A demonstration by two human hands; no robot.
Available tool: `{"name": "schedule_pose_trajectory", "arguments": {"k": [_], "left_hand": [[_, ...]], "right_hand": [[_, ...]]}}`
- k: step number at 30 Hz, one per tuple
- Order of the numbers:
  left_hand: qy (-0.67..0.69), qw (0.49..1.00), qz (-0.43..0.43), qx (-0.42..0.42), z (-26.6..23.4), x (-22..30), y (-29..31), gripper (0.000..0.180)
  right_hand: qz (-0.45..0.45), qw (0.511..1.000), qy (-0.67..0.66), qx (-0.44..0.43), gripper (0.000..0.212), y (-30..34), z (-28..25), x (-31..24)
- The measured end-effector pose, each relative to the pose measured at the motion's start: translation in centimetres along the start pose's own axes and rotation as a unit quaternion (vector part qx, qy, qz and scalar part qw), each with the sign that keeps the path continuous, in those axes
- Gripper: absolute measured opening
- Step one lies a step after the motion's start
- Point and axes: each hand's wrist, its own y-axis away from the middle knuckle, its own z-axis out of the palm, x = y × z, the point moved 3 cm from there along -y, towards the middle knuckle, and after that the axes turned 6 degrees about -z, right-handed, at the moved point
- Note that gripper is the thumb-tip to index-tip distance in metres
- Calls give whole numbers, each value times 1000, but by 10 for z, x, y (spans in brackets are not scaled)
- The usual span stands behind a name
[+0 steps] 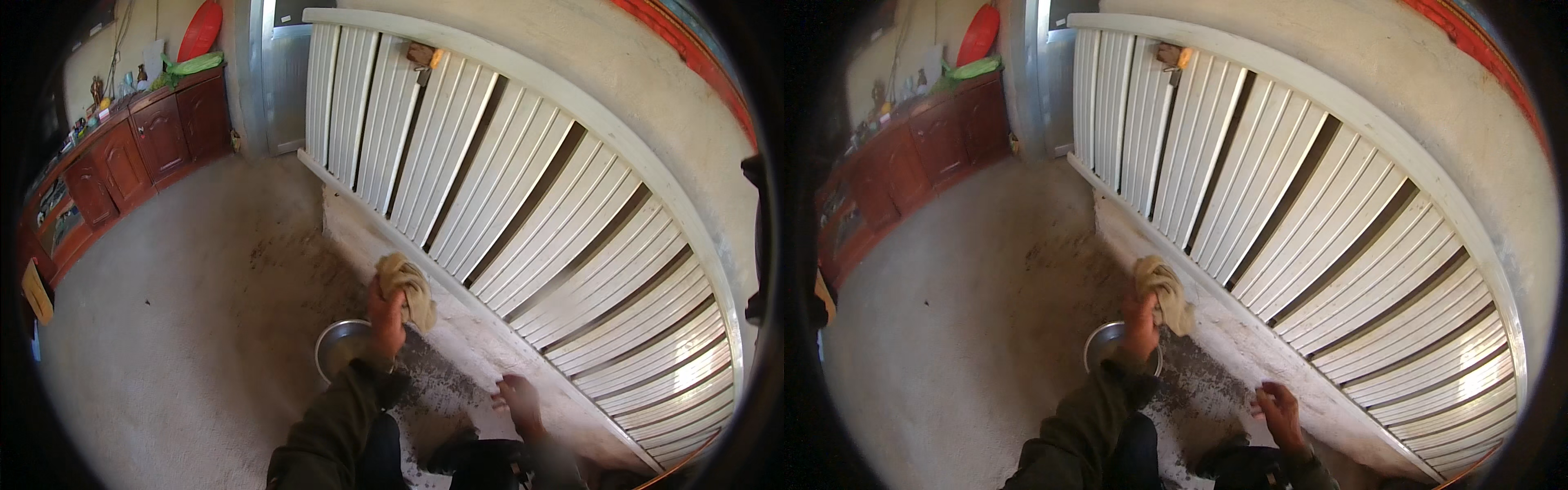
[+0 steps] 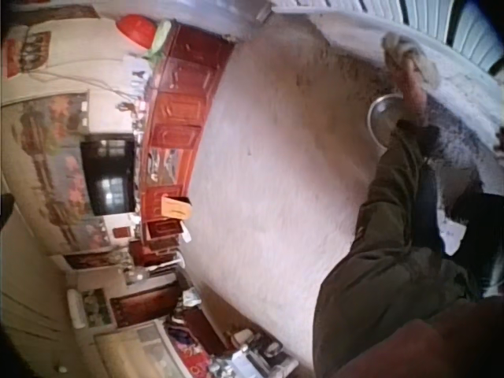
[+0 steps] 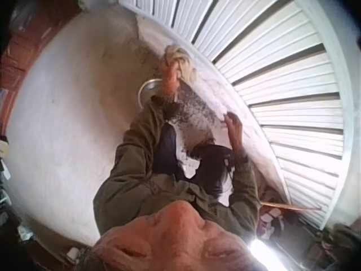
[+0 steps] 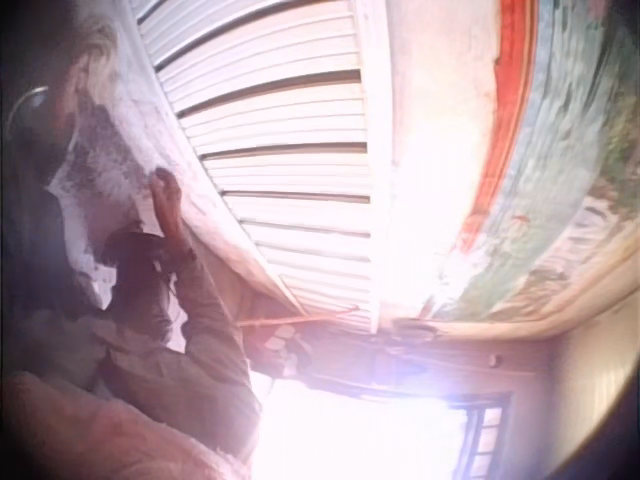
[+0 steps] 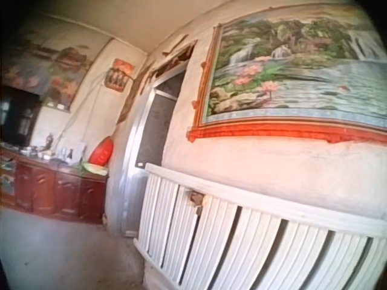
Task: The person wipes a white wooden headboard with a cloth, repeatedly dipping the cloth into a metal bowl of water and wringing it out. They clean the top rail and vertical slats of the headboard, moving along its length.
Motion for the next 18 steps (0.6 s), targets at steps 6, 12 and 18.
{"name": "schedule_pose_trajectory", "arguments": {"k": [6, 12, 18], "left_hand": [[-26, 994, 95, -53, 44, 27, -111, 66], [-123, 968, 213, -57, 60, -14, -181, 67], [-51, 994, 94, -26, 48, -35, -154, 64]], "right_hand": [[-127, 968, 205, 76, 30, 51, -76, 56], [-69, 983, 69, 153, 44, 84, -87, 72], [-53, 986, -52, 149, 40, 84, -94, 89]]}}
